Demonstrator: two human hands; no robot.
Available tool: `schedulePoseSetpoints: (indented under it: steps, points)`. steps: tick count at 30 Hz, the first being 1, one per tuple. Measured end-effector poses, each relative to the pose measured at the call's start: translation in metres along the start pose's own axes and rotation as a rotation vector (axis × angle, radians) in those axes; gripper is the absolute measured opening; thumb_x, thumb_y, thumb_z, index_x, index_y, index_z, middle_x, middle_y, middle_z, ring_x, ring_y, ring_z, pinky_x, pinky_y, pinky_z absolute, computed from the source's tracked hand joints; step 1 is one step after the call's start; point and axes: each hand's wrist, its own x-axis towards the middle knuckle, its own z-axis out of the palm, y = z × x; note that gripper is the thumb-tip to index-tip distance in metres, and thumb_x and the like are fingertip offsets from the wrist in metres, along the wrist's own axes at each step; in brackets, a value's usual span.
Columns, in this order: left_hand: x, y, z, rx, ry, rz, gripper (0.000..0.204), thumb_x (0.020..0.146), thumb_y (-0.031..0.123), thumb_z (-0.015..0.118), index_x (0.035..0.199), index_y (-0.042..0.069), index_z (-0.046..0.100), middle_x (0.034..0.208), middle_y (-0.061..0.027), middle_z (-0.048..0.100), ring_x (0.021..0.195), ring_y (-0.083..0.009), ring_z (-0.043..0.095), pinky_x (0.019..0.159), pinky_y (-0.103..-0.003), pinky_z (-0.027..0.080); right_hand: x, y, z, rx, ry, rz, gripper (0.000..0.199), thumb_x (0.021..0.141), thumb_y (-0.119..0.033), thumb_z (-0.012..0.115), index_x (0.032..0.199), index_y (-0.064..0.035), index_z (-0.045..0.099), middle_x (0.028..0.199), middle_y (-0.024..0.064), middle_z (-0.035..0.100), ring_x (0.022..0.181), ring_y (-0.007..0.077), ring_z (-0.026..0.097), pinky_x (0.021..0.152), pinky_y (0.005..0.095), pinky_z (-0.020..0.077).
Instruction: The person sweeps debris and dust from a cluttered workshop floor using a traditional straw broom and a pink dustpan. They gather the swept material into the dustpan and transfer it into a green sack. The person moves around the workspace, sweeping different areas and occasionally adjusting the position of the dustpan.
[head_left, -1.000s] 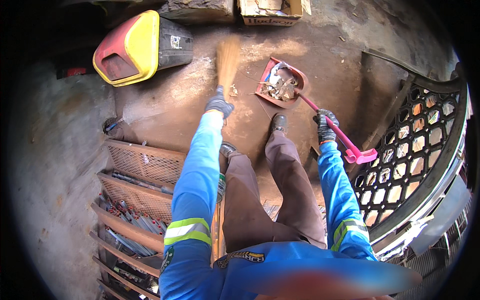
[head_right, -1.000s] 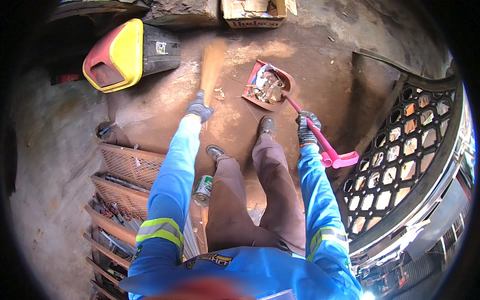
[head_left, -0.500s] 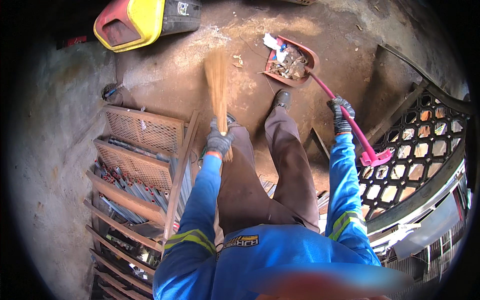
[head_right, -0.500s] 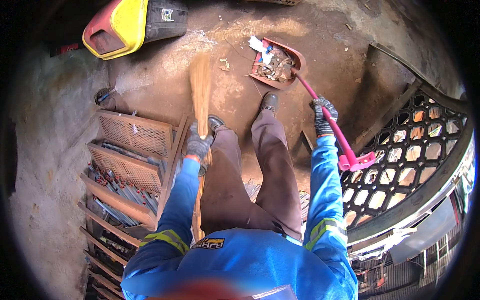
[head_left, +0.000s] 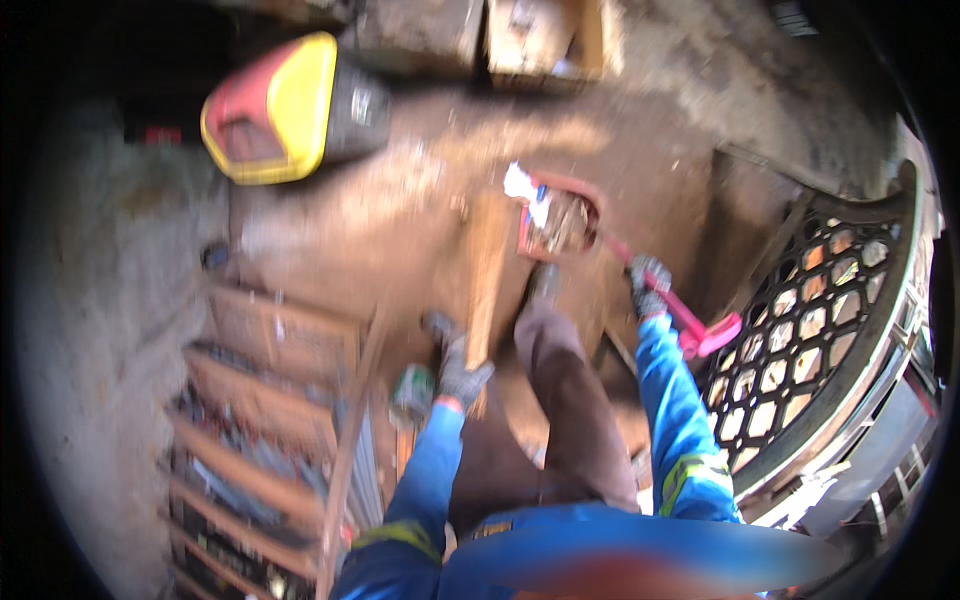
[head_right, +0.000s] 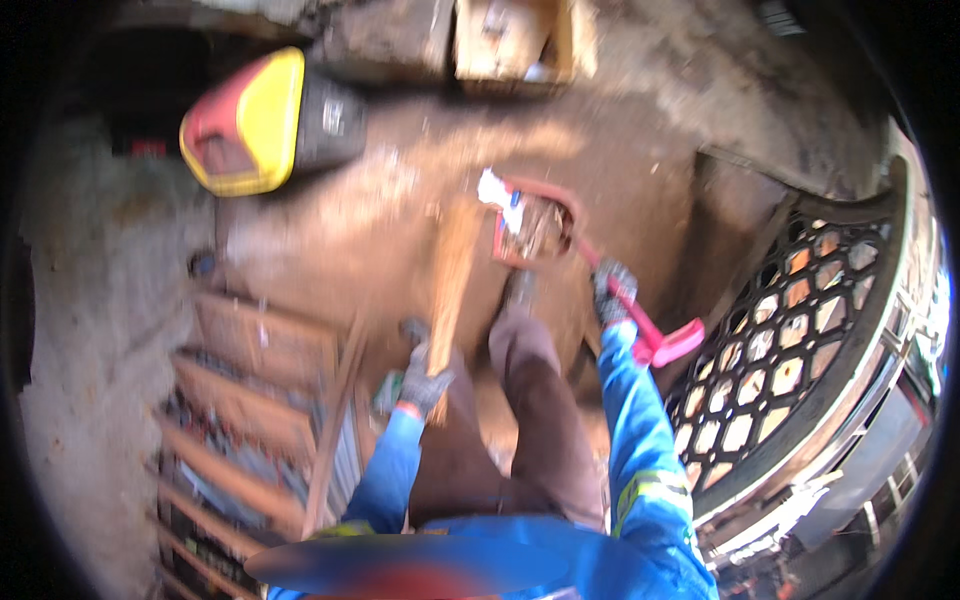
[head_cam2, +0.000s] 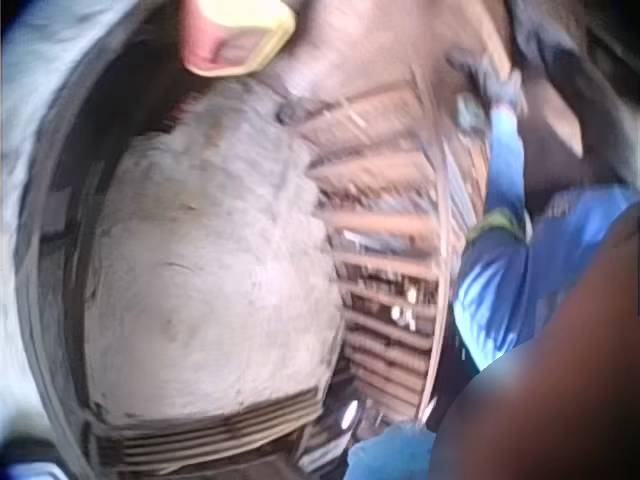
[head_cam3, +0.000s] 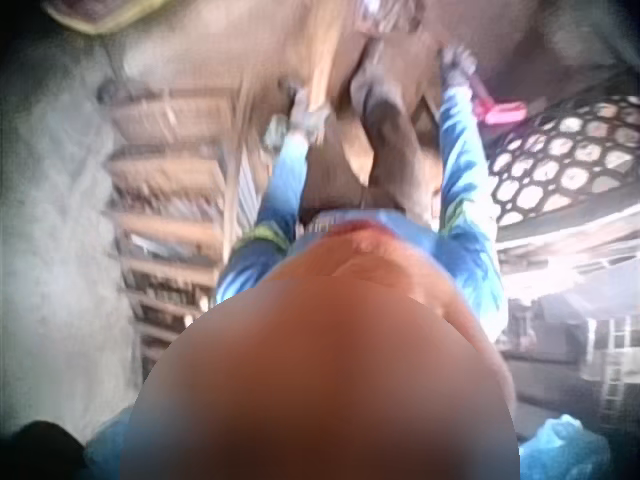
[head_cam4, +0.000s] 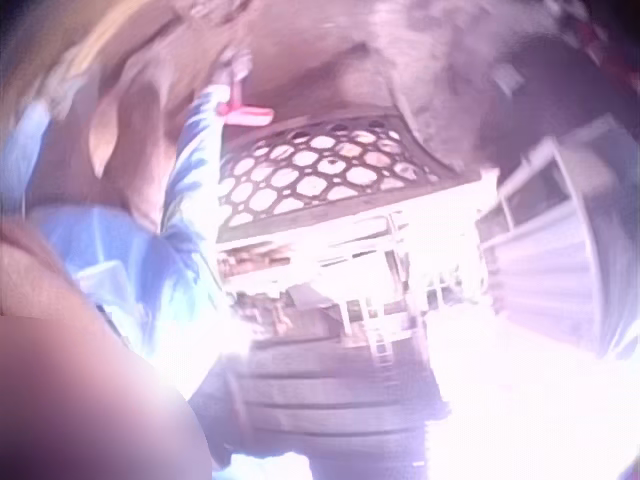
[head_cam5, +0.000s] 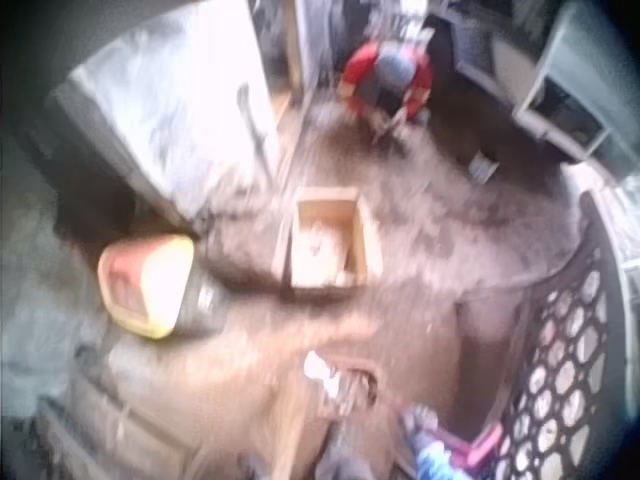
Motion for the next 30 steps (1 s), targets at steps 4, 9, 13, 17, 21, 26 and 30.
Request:
schedulePoseSetpoints:
  steps: [4, 9, 13, 17, 21, 26, 30]
  points:
    - [0.065, -0.034, -0.031, -0.134, 0.125, -0.393, 0.08, 0.069, 0.032, 0.065, 0.132, 0.004, 0.025, 0.101, -0.0196, 0.058, 0.093, -0.0293, 0.057, 0.083, -0.035, 0.045, -0.007, -0.019, -0.014, 0.96, 0.017, 0.413, 0.008, 0.077, -0.012, 0.059, 0.074, -0.0051, 0.061, 0.068, 0.0079, 0.061, 0.062, 0.0206, 0.058, 0.06, 0.0308, 0.0471]
    - [0.087, -0.029, 0.0, 0.66, -0.339, -0.521, 0.083, 0.066, 0.032, 0.067, 0.131, 0.003, 0.024, 0.11, -0.0227, 0.052, 0.099, -0.0308, 0.053, 0.09, -0.039, 0.039, -0.009, -0.024, -0.004, 0.967, 0.13, 0.309, 0.008, 0.075, 0.0, 0.053, 0.075, -0.0034, 0.061, 0.07, 0.0072, 0.061, 0.065, 0.017, 0.059, 0.064, 0.0289, 0.0481]
    - [0.027, -0.018, 0.001, 0.384, -0.328, -0.187, 0.081, 0.064, 0.028, 0.07, 0.129, 0.002, 0.029, 0.115, -0.0217, 0.049, 0.103, -0.031, 0.05, 0.093, -0.038, 0.037, -0.02, -0.017, 0.003, 0.684, 0.081, 0.285, 0.009, 0.077, -0.005, 0.052, 0.075, -0.0026, 0.061, 0.068, 0.0082, 0.06, 0.063, 0.0179, 0.058, 0.061, 0.0288, 0.0477]
    - [0.008, 0.047, -0.032, -0.063, -0.246, -0.164, 0.076, 0.061, 0.017, 0.07, 0.127, 0.002, 0.035, 0.11, -0.0208, 0.051, 0.101, -0.0313, 0.051, 0.09, -0.036, 0.04, -0.03, -0.013, 0.003, 1.139, 0.225, 0.584, 0.006, 0.077, -0.007, 0.059, 0.079, -0.0014, 0.06, 0.068, 0.0056, 0.059, 0.063, 0.0155, 0.058, 0.061, 0.0296, 0.0508]
    - [0.084, 0.065, -0.048, 0.212, -0.105, -0.32, 0.085, 0.068, 0.017, 0.067, 0.135, 0.008, 0.016, 0.108, -0.0243, 0.054, 0.099, -0.0339, 0.054, 0.087, -0.037, 0.042, -0.047, -0.016, 0.007, 1.388, 0.268, 0.785, 0.008, 0.077, -0.007, 0.062, 0.082, -0.0016, 0.059, 0.07, 0.0048, 0.058, 0.059, 0.015, 0.057, 0.058, 0.0286, 0.0531]
    - [0.168, 0.059, -0.029, 0.446, -0.259, -0.488, 0.091, 0.069, 0.026, 0.066, 0.137, 0.007, 0.008, 0.118, -0.0271, 0.047, 0.109, -0.0356, 0.048, 0.093, -0.037, 0.039, -0.054, -0.036, 0.007, 1.413, 0.356, 0.888, 0.007, 0.077, -0.007, 0.057, 0.074, -0.0017, 0.061, 0.065, 0.0051, 0.059, 0.056, 0.013, 0.055, 0.056, 0.0278, 0.0481]
    - [0.127, 0.079, -0.005, 0.446, -0.527, -0.409, 0.089, 0.068, 0.023, 0.065, 0.138, 0.01, 0.011, 0.118, -0.0248, 0.048, 0.109, -0.034, 0.049, 0.093, -0.037, 0.039, -0.059, -0.037, 0.0, 0.983, 0.244, 0.626, 0.009, 0.073, -0.004, 0.055, 0.076, -0.0034, 0.063, 0.072, 0.0107, 0.061, 0.073, 0.0248, 0.059, 0.071, 0.0357, 0.0462]
